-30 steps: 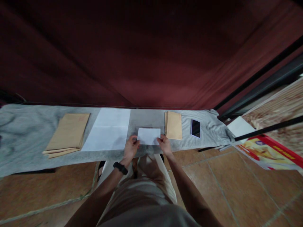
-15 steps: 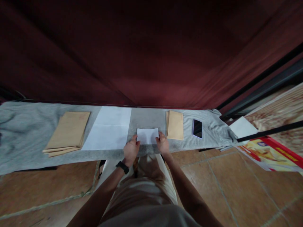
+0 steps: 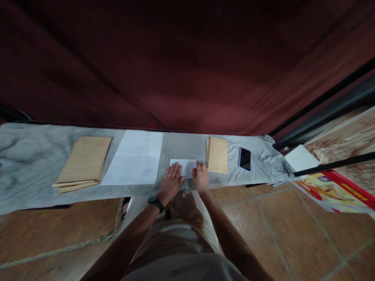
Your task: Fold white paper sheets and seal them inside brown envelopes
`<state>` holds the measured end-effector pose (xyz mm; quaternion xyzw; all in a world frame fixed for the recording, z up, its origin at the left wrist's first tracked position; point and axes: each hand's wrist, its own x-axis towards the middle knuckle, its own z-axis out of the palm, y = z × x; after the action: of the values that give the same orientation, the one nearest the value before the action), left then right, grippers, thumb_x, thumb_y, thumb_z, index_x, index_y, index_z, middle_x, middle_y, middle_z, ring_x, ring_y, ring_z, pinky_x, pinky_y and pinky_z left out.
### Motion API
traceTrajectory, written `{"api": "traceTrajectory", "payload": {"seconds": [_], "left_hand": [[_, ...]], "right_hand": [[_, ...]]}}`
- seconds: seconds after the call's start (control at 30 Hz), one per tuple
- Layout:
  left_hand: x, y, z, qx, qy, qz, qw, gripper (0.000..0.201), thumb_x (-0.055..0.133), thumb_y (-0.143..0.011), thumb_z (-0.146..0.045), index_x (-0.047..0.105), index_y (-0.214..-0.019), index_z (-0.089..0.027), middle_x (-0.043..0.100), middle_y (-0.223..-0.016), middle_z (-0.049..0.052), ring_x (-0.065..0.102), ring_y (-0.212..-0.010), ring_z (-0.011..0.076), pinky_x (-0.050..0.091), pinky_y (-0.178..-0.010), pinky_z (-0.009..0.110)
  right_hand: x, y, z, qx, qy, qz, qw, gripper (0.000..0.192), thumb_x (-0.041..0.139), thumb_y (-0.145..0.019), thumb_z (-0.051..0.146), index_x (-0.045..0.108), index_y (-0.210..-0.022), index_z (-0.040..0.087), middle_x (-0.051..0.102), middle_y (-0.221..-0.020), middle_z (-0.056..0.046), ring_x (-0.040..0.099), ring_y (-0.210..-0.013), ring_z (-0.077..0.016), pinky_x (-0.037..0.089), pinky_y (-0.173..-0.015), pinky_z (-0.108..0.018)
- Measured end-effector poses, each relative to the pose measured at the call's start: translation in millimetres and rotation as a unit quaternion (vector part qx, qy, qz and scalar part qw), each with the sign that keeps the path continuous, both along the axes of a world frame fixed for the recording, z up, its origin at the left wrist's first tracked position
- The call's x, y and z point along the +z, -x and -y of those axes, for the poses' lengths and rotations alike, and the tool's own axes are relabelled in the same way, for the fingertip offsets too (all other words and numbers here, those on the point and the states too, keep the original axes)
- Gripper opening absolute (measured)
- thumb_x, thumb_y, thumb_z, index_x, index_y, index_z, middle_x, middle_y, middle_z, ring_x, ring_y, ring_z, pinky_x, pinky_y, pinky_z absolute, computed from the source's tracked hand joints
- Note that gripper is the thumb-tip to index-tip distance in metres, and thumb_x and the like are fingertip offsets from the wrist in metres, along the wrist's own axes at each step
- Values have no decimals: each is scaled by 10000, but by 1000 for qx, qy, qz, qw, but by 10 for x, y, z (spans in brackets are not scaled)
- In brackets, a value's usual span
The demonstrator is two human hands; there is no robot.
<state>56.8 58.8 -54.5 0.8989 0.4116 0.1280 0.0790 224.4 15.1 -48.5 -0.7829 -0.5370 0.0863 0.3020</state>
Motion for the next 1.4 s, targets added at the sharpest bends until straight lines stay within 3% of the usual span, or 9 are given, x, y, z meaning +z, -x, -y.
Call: {"api": "traceTrajectory", "payload": {"seconds": [0.13, 0.3, 0.47, 0.83, 1.13, 1.4], "left_hand": [[-39, 10, 24, 0, -26, -20, 999, 589, 364, -1013, -370, 396, -1519, -69, 346, -1623, 182, 242, -1539, 289, 219, -1262, 490], [-127, 30, 13, -72, -42, -18, 996, 542, 346, -989, -229, 418, -1492, -39, 408, -1584, 202, 311, -1515, 262, 230, -1264, 472], [-171, 27, 16, -80, -37, -13, 996, 580, 369, -963, -190, 362, -1518, -23, 396, -1590, 206, 312, -1515, 241, 239, -1261, 470], [-60, 3, 43, -73, -28, -8, 997, 632, 393, -968, -249, 320, -1541, 10, 324, -1621, 227, 273, -1530, 268, 206, -1266, 475], [-47, 13, 47, -67, -20, -19, 997, 626, 347, -996, -316, 338, -1538, -3, 352, -1614, 206, 251, -1537, 269, 190, -1274, 459], [-58, 26, 41, -66, -17, -20, 997, 648, 359, -1014, -390, 327, -1544, -19, 321, -1627, 210, 242, -1540, 280, 182, -1273, 472]], "right_hand": [[-30, 162, -84, 92, -49, 16, 994, 448, 361, -1046, 279, 538, -1432, 136, 562, -1445, -155, 496, -1369, -238, 439, -1143, -419], [-126, 371, -128, 194, -26, 65, 978, 499, 325, -1078, 351, 483, -1490, 118, 492, -1539, -135, 393, -1466, -220, 329, -1230, -436], [-174, 373, -77, 193, 8, 110, 975, 533, 304, -1088, 364, 389, -1546, 104, 417, -1592, -130, 302, -1517, -212, 267, -1249, -440], [-198, 319, -33, 190, 40, 132, 972, 579, 217, -1093, 384, 282, -1590, 93, 337, -1633, -129, 263, -1531, -205, 230, -1250, -433], [-201, 220, 39, 171, 36, 169, 970, 566, 258, -1087, 405, 387, -1551, 107, 369, -1616, -131, 298, -1517, -236, 241, -1240, -447], [-280, 90, 176, 129, -6, 205, 970, 560, 286, -1082, 389, 354, -1566, 116, 420, -1588, -144, 350, -1490, -239, 271, -1220, -449]]}}
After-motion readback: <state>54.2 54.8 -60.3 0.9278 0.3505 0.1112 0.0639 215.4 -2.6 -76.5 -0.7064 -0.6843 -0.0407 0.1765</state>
